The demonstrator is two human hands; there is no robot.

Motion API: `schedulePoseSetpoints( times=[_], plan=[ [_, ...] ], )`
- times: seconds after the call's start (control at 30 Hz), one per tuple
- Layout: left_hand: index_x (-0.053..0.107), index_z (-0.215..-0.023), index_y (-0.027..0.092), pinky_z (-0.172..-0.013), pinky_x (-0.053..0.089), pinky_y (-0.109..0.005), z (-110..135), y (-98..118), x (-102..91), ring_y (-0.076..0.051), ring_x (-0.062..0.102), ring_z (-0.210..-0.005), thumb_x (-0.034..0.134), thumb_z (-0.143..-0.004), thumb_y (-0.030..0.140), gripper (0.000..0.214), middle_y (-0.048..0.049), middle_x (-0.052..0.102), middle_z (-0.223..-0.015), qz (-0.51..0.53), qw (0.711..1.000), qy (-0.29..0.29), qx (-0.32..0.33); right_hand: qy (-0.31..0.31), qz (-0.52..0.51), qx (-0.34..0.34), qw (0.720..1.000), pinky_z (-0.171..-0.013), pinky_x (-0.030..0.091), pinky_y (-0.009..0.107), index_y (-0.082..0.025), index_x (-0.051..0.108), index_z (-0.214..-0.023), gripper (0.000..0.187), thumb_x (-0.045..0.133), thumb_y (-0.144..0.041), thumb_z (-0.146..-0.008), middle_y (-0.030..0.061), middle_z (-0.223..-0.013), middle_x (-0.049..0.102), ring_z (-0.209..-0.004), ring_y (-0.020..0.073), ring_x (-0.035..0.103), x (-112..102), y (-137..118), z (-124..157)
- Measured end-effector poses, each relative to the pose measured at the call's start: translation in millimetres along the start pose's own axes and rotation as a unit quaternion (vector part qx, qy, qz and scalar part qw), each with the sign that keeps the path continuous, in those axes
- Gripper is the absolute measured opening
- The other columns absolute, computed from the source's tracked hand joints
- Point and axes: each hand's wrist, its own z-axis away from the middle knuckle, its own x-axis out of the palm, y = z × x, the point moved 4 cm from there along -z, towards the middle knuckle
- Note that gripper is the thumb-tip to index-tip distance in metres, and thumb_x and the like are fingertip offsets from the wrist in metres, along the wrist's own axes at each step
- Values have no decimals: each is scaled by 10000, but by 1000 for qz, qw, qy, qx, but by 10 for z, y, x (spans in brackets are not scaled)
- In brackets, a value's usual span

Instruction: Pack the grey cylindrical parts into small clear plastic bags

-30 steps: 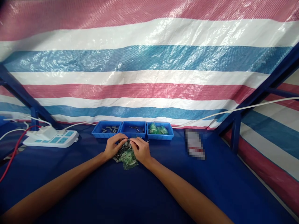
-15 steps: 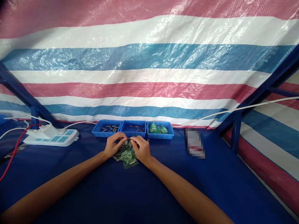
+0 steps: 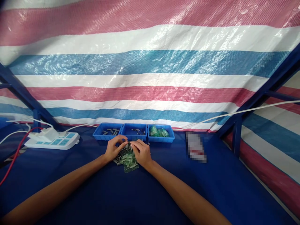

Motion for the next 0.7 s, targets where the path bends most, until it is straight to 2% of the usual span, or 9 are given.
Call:
schedulePoseSetpoints(
  times=[0.23, 0.43, 0.5, 0.6, 0.63, 0.7],
  plan=[
    [607, -848, 148, -627, 450, -233, 3, -14, 5, -129, 570, -691, 545, -879, 271, 141, -55, 619, -834, 6, 1000, -6, 13, 0, 18, 16, 1000, -587, 441, 249, -152, 665, -990, 250, 452, -263, -921, 60, -755, 633, -619, 136, 559, 10, 29, -15],
    [592, -865, 157, -607, 444, -234, 20, -34, -11, -112, 536, -609, 529, -884, 314, 170, -47, 610, -831, 3, 1000, 18, -16, 15, 13, 51, 999, -581, 410, 244, -154, 640, -748, 273, 481, -312, -902, 23, -628, 569, -568, 122, 503, -15, 26, -12],
    [580, -891, 164, -576, 432, -228, 20, -45, -13, -98, 506, -555, 520, -887, 320, 168, -35, 600, -819, 6, 999, 22, -37, 52, -5, 90, 995, -558, 397, 239, -154, 597, -659, 320, 495, -349, -891, 4, -576, 522, -538, 112, 472, -72, 48, -49],
    [569, -915, 171, -544, 415, -224, 14, -53, 3, -89, 474, -507, 504, -894, 315, 159, -16, 576, -765, 13, 999, 9, -51, 105, -65, 189, 974, -496, 376, 226, -155, 555, -613, 377, 498, -419, -876, -29, -487, 440, -472, 96, 421, -173, 142, -159],
    [568, -921, 173, -535, 411, -223, 13, -55, 8, -89, 469, -498, 498, -898, 314, 159, -11, 565, -739, 16, 998, 6, -53, 108, -97, 221, 964, -477, 376, 224, -153, 568, -636, 376, 500, -440, -868, -37, -467, 428, -450, 93, 414, -197, 179, -207],
    [567, -933, 175, -517, 406, -221, 11, -60, 12, -91, 461, -480, 486, -903, 314, 164, 1, 540, -686, 25, 998, 8, -56, 75, -180, 273, 942, -453, 394, 224, -139, 620, -724, 356, 529, -463, -840, -28, -492, 478, -441, 95, 449, -215, 241, -311]
  ],
)
